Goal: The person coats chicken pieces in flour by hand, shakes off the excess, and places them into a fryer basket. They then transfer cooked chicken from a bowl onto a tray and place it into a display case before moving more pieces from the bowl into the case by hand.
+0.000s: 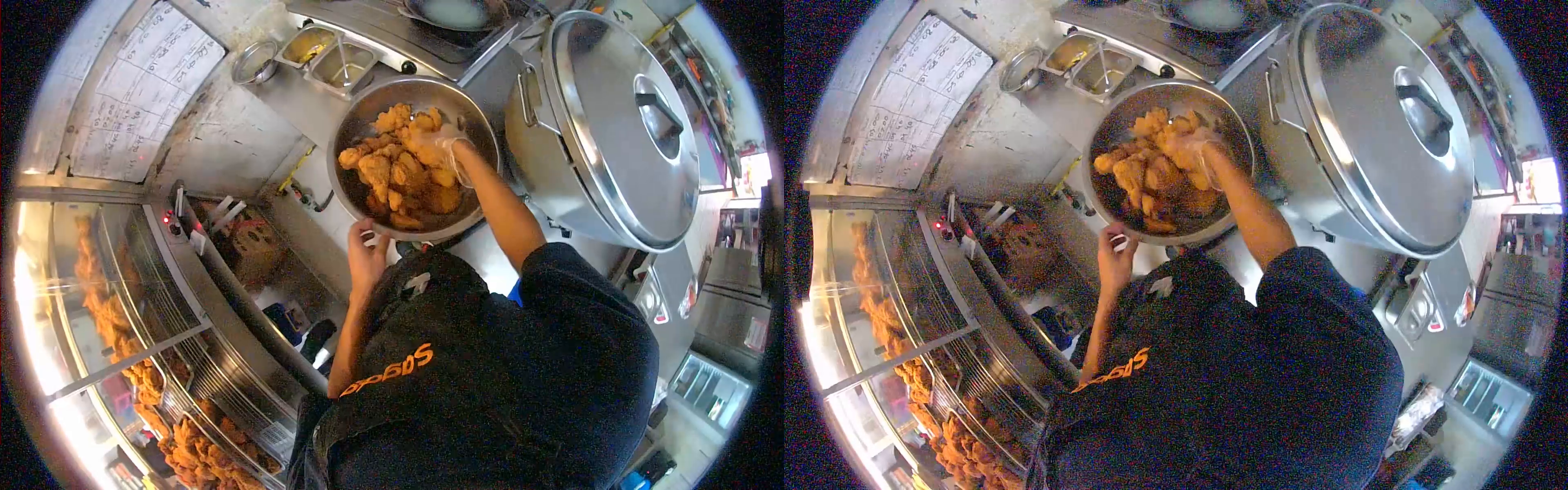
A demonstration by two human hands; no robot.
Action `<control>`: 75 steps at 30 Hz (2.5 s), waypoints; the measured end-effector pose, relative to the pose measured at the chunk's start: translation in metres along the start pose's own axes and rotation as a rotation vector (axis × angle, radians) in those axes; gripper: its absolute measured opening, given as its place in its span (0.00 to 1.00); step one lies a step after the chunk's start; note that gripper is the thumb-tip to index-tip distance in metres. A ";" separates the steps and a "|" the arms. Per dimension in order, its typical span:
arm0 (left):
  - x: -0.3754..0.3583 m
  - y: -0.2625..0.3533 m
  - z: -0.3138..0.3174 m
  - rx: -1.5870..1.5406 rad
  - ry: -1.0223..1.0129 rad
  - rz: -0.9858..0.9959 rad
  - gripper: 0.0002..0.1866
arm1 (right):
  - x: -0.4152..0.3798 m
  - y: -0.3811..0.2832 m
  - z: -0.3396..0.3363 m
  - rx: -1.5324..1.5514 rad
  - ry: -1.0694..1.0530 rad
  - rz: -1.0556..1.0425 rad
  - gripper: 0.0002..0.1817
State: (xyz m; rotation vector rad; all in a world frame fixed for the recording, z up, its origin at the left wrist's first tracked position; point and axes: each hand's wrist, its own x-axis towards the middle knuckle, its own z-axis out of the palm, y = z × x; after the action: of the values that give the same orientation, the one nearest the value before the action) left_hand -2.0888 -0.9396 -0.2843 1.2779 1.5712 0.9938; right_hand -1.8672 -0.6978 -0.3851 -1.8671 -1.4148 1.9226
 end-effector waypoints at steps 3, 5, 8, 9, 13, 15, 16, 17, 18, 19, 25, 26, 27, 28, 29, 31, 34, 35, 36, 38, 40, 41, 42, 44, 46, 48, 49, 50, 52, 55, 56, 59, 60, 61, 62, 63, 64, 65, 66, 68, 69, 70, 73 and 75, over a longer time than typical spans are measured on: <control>0.007 -0.010 -0.005 -0.316 0.189 -0.317 0.20 | -0.052 -0.038 0.020 -0.479 0.388 0.123 0.44; 0.013 -0.006 -0.004 -0.495 0.191 -0.380 0.19 | -0.090 -0.063 0.015 -0.426 0.310 0.133 0.44; 0.016 -0.011 -0.004 -0.658 0.080 -0.432 0.17 | -0.093 -0.062 0.018 -0.409 0.215 0.141 0.49; 0.015 -0.011 0.000 -0.605 0.086 -0.446 0.16 | -0.088 -0.057 0.019 -0.458 0.203 0.139 0.49; 0.016 -0.016 0.001 -0.579 0.061 -0.454 0.16 | -0.077 -0.044 0.020 -0.661 0.233 0.099 0.47; 0.019 -0.018 -0.001 -0.591 0.062 -0.417 0.15 | -0.078 -0.043 0.010 -0.653 0.243 0.036 0.46; 0.022 -0.019 -0.002 -0.598 0.064 -0.414 0.15 | -0.081 -0.044 0.004 -0.615 0.244 -0.012 0.45; 0.024 -0.021 -0.004 -0.576 0.054 -0.403 0.15 | -0.084 -0.045 -0.005 -0.541 0.238 -0.071 0.45; 0.023 -0.020 -0.005 -0.553 0.044 -0.401 0.15 | -0.090 -0.046 -0.010 -0.449 0.220 -0.120 0.44; 0.020 -0.019 -0.006 -0.557 0.048 -0.409 0.15 | -0.097 -0.046 -0.016 -0.361 0.200 -0.154 0.44; 0.026 -0.012 -0.004 -0.499 0.012 -0.467 0.16 | -0.112 -0.033 0.002 -0.524 0.281 -0.178 0.40; 0.024 -0.003 -0.005 -0.510 0.010 -0.454 0.16 | -0.110 -0.031 0.009 -0.591 0.332 -0.165 0.40; 0.021 0.003 -0.005 -0.521 0.011 -0.444 0.16 | -0.109 -0.029 0.019 -0.645 0.384 -0.151 0.39; 0.020 0.002 -0.002 -0.523 0.019 -0.439 0.16 | -0.108 -0.028 0.024 -0.677 0.421 -0.144 0.39; 0.018 -0.003 0.000 -0.555 0.016 -0.423 0.15 | -0.107 -0.026 0.029 -0.689 0.439 -0.141 0.38; 0.016 -0.023 0.001 -0.400 -0.037 -0.400 0.16 | -0.110 -0.018 0.032 -0.701 0.461 -0.146 0.37; 0.018 -0.018 0.005 -0.348 -0.054 -0.267 0.17 | -0.110 -0.012 0.022 -0.722 0.490 -0.150 0.36; 0.021 -0.060 0.008 -0.396 -0.107 -0.360 0.19 | -0.112 -0.013 0.021 -0.720 0.477 -0.140 0.35; 0.018 -0.043 0.007 -0.410 -0.101 -0.366 0.20 | -0.113 -0.014 0.021 -0.719 0.456 -0.123 0.35; 0.019 -0.055 0.008 -0.564 -0.176 -0.453 0.21 | -0.117 -0.014 0.026 -0.709 0.416 -0.112 0.34; 0.019 -0.056 0.009 -0.574 -0.199 -0.393 0.24 | -0.118 -0.012 0.029 -0.705 0.401 -0.109 0.33; 0.023 -0.050 0.010 -0.568 -0.215 -0.370 0.24 | -0.118 -0.011 0.030 -0.699 0.396 -0.109 0.32; 0.018 -0.032 0.006 -0.606 -0.221 -0.401 0.25 | -0.117 -0.011 0.032 -0.694 0.391 -0.106 0.32; 0.011 -0.009 0.002 -0.638 -0.229 -0.430 0.26 | -0.118 -0.008 0.034 -0.680 0.375 -0.106 0.31; 0.009 0.002 0.002 -0.670 -0.141 -0.494 0.21 | -0.120 -0.004 0.034 -0.658 0.359 -0.116 0.29; 0.009 0.000 0.002 -0.678 -0.153 -0.453 0.22 | -0.123 -0.003 0.031 -0.615 0.341 -0.138 0.28; 0.009 -0.001 0.004 -0.659 -0.154 -0.463 0.24 | -0.124 -0.003 0.029 -0.578 0.331 -0.159 0.28; 0.009 -0.004 0.003 -0.639 -0.153 -0.472 0.26 | -0.126 -0.004 0.027 -0.529 0.315 -0.190 0.27; 0.010 -0.014 0.001 -0.600 -0.148 -0.512 0.25 | -0.136 -0.009 0.021 -0.306 0.253 -0.315 0.26; 0.005 -0.024 0.000 -0.586 -0.194 -0.534 0.27 | -0.135 -0.014 0.010 0.618 -0.039 -0.294 0.37; 0.003 -0.028 -0.004 -0.540 -0.246 -0.565 0.26 | -0.133 -0.004 0.010 0.576 -0.081 -0.282 0.37; -0.015 -0.040 -0.011 -0.541 -0.247 -0.507 0.14 | -0.172 -0.057 0.040 0.601 -0.025 -0.424 0.32; -0.020 -0.036 -0.014 -0.571 -0.224 -0.528 0.14 | -0.199 -0.090 0.053 0.780 -0.043 -0.370 0.31; -0.023 -0.042 -0.021 -0.542 -0.223 -0.478 0.16 | -0.232 -0.120 0.071 0.689 -0.055 -0.402 0.29; -0.032 -0.049 -0.026 -0.508 -0.226 -0.437 0.18 | -0.241 -0.132 0.085 0.631 -0.114 -0.481 0.29; -0.046 -0.046 -0.030 -0.532 -0.125 -0.442 0.17 | -0.244 -0.149 0.104 0.556 -0.218 -0.549 0.29; -0.058 -0.044 -0.037 -0.543 -0.044 -0.440 0.15 | -0.251 -0.166 0.125 0.498 -0.320 -0.608 0.29; -0.074 -0.051 -0.045 -0.597 0.074 -0.440 0.15 | -0.260 -0.183 0.147 0.435 -0.421 -0.654 0.29; -0.090 -0.060 -0.050 -0.607 0.081 -0.405 0.15 | -0.273 -0.197 0.173 0.366 -0.515 -0.700 0.29; -0.121 -0.063 -0.062 -0.616 0.132 -0.367 0.14 | -0.305 -0.225 0.222 0.238 -0.704 -0.781 0.30; -0.144 -0.062 -0.068 -0.630 0.228 -0.389 0.14 | -0.321 -0.241 0.251 0.161 -0.807 -0.815 0.30; -0.168 -0.064 -0.074 -0.638 0.319 -0.413 0.14 | -0.342 -0.257 0.280 0.099 -0.915 -0.853 0.30; -0.233 -0.086 -0.077 -0.710 0.455 -0.441 0.13 | -0.427 -0.303 0.363 -0.079 -1.242 -0.970 0.30; -0.272 -0.090 -0.078 -0.776 0.560 -0.488 0.12 | -0.477 -0.323 0.424 -0.023 -1.448 -0.972 0.26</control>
State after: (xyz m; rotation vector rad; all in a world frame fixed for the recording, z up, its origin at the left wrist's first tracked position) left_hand -2.1599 -1.2264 -0.3086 0.0700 1.5280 1.4906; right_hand -2.2695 -1.0455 0.0937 0.6438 -1.8929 2.4147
